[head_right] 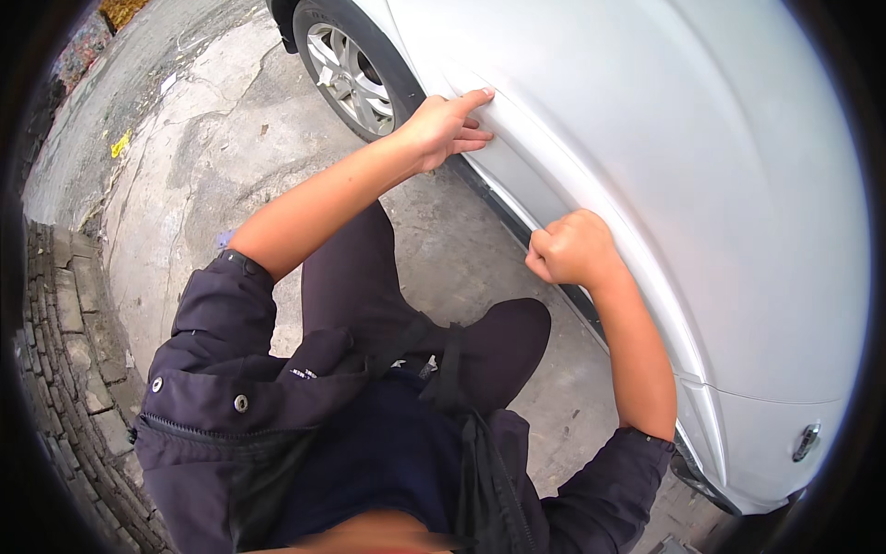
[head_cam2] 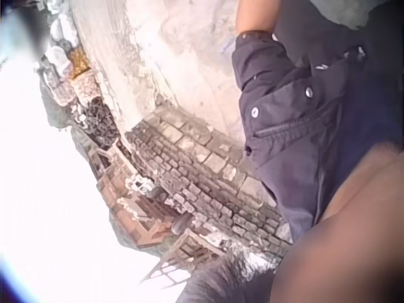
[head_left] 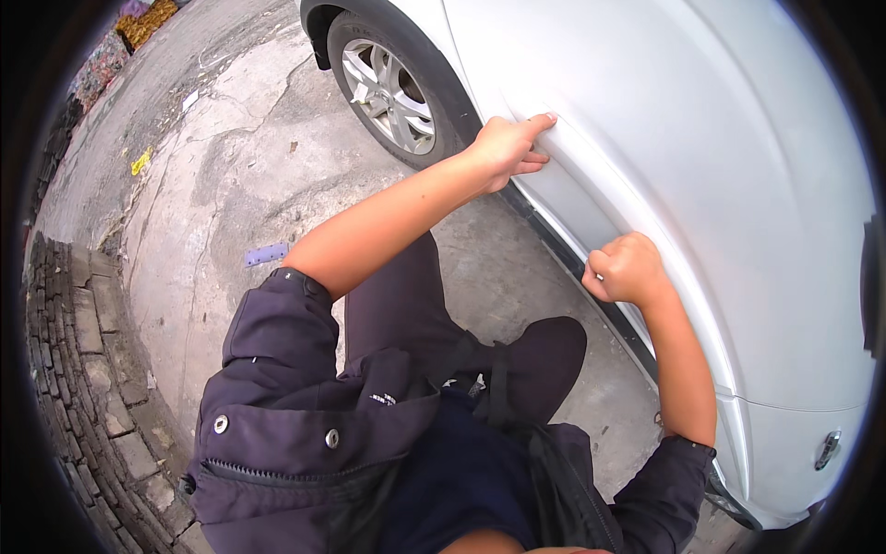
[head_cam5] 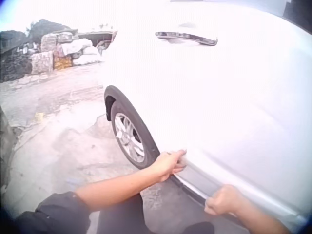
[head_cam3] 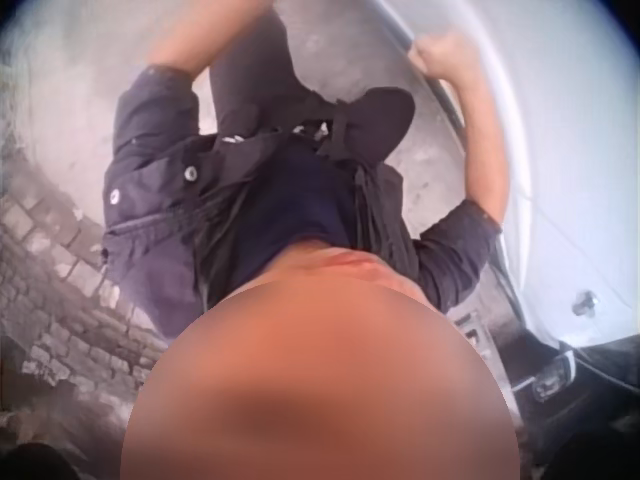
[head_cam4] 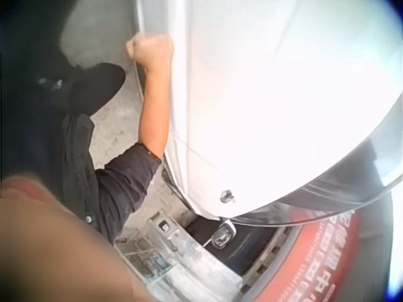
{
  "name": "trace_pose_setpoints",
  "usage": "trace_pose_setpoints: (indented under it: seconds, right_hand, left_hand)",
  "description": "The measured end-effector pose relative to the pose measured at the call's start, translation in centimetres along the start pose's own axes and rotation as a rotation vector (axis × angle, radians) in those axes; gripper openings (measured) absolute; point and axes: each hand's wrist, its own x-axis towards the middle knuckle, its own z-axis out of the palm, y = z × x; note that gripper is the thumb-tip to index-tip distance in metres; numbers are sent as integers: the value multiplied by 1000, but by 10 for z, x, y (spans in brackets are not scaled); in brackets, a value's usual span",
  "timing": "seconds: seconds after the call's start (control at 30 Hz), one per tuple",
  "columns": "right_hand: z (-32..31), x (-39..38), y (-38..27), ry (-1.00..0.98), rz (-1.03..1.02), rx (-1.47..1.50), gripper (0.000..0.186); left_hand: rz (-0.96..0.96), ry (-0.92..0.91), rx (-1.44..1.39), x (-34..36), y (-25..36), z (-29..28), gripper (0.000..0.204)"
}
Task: The person prepares a long white car side molding by peeling off a red protective strip from its adhesive backing. They then align the molding along the lower side panel of a white car and press it into place to secure it.
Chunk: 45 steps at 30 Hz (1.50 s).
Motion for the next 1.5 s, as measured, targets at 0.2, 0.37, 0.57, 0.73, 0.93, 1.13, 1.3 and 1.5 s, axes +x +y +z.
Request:
trace_pose_setpoints:
  seconds: [0.2, 0.37, 0.57, 0.73, 0.93, 1.13, 1.3, 1.5]
  right_hand:
    - [5, 37, 2, -87, -33, 29, 30]
    - [9, 59, 2, -141, -21, 34, 29]
    - [20, 88, 4, -204, -17, 76, 34]
    - [32, 122, 7, -209, -15, 85, 34]
    - [36, 148, 10, -244, 18, 98, 35]
    - [36, 164, 11, -213, 14, 119, 35]
    - [39, 165, 12, -157, 25, 142, 33]
    - [45, 179, 17, -85, 45, 206, 32]
  left_hand:
    - [95, -60, -139, 17, -32, -27, 47]
    - [171, -88, -413, 42, -64, -29, 39]
    - [156, -75, -606, 52, -80, -21, 40]
    - [94, -116, -756, 56, -85, -16, 38]
    - [75, -162, -788, 59, -83, -19, 38]
    - [121, -165, -791, 61, -81, -17, 37]
    - [159, -213, -835, 64, -91, -14, 35]
    - [175, -157, -899, 65, -95, -10, 38]
